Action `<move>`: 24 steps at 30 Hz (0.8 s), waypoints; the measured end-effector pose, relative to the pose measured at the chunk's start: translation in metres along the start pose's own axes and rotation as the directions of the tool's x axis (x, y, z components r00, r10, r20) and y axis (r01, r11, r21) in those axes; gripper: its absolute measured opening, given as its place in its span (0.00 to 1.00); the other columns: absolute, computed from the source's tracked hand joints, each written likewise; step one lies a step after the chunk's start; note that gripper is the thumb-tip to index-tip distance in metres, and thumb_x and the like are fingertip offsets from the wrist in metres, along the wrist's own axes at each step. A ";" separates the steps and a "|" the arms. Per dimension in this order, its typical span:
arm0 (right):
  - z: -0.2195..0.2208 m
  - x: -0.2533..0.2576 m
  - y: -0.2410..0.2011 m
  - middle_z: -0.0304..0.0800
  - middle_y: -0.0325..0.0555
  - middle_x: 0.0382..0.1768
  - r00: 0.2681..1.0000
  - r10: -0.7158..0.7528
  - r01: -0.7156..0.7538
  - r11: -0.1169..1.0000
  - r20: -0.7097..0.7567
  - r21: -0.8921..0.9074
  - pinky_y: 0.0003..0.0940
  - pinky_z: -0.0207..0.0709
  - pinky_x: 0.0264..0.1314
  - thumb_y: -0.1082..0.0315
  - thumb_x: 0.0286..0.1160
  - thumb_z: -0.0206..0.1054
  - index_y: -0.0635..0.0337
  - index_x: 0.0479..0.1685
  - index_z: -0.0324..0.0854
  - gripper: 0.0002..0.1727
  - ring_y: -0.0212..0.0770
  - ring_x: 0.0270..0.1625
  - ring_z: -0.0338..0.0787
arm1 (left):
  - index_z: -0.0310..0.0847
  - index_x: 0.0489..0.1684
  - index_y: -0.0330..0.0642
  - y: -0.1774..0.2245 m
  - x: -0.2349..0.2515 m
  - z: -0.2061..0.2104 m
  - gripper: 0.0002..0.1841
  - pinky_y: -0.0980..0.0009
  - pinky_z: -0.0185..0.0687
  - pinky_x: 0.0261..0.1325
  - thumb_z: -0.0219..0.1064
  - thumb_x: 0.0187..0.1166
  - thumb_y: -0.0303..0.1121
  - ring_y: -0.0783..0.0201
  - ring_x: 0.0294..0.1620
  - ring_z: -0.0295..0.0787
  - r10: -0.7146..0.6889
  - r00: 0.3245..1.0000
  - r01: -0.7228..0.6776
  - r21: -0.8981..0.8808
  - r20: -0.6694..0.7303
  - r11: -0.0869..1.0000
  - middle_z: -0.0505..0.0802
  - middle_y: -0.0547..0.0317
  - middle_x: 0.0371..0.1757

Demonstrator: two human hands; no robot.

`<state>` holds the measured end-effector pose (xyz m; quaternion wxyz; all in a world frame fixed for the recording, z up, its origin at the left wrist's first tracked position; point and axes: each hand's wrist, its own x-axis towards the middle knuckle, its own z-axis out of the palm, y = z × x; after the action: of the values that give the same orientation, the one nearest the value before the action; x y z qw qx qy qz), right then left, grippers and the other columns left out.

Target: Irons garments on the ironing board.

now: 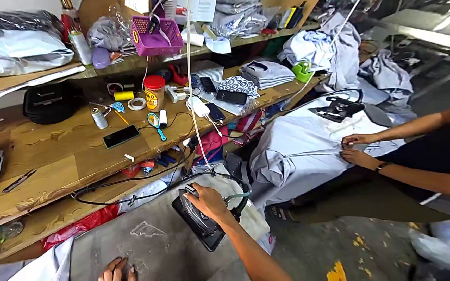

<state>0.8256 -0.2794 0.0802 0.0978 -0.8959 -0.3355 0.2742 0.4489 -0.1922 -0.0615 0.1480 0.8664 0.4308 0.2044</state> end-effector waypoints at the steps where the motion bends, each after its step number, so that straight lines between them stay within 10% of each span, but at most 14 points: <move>1: 0.000 0.000 0.000 0.93 0.53 0.49 1.000 -0.001 0.001 1.000 0.004 0.001 0.61 0.81 0.55 0.30 0.81 0.52 0.45 0.70 0.80 0.34 0.57 0.56 0.92 | 0.93 0.52 0.41 0.000 0.000 0.000 0.22 0.46 0.73 0.73 0.63 0.78 0.49 0.38 0.67 0.84 0.004 1.000 -0.004 0.003 -0.002 1.000 0.91 0.41 0.63; 12: -0.010 0.000 0.003 0.91 0.57 0.56 0.994 -0.044 0.046 0.999 0.102 -0.021 0.63 0.81 0.59 0.54 0.76 0.68 0.43 0.84 0.68 0.33 0.61 0.59 0.91 | 0.93 0.52 0.40 -0.002 0.002 0.000 0.24 0.43 0.72 0.71 0.63 0.76 0.50 0.38 0.65 0.83 0.023 0.999 -0.025 -0.037 -0.030 0.999 0.90 0.40 0.62; 20: -0.002 -0.011 -0.016 0.91 0.59 0.53 0.988 -0.011 0.022 0.997 0.155 -0.073 0.62 0.81 0.56 0.53 0.79 0.67 0.46 0.82 0.68 0.31 0.63 0.57 0.91 | 0.92 0.53 0.38 -0.002 0.002 0.001 0.25 0.43 0.72 0.71 0.62 0.77 0.51 0.37 0.66 0.83 0.013 1.000 -0.014 -0.044 -0.026 0.999 0.90 0.38 0.63; 24: 0.000 -0.009 -0.008 0.92 0.57 0.51 0.991 -0.075 0.075 0.997 0.108 0.006 0.62 0.81 0.56 0.36 0.71 0.71 0.45 0.83 0.68 0.42 0.61 0.54 0.92 | 0.92 0.54 0.37 -0.001 0.004 -0.001 0.25 0.42 0.71 0.74 0.63 0.76 0.50 0.35 0.67 0.82 0.007 1.000 -0.008 -0.058 -0.028 0.998 0.90 0.37 0.63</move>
<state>0.8155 -0.2790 0.0873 0.0906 -0.8665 -0.3737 0.3184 0.4500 -0.1889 -0.0601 0.1665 0.8604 0.4235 0.2293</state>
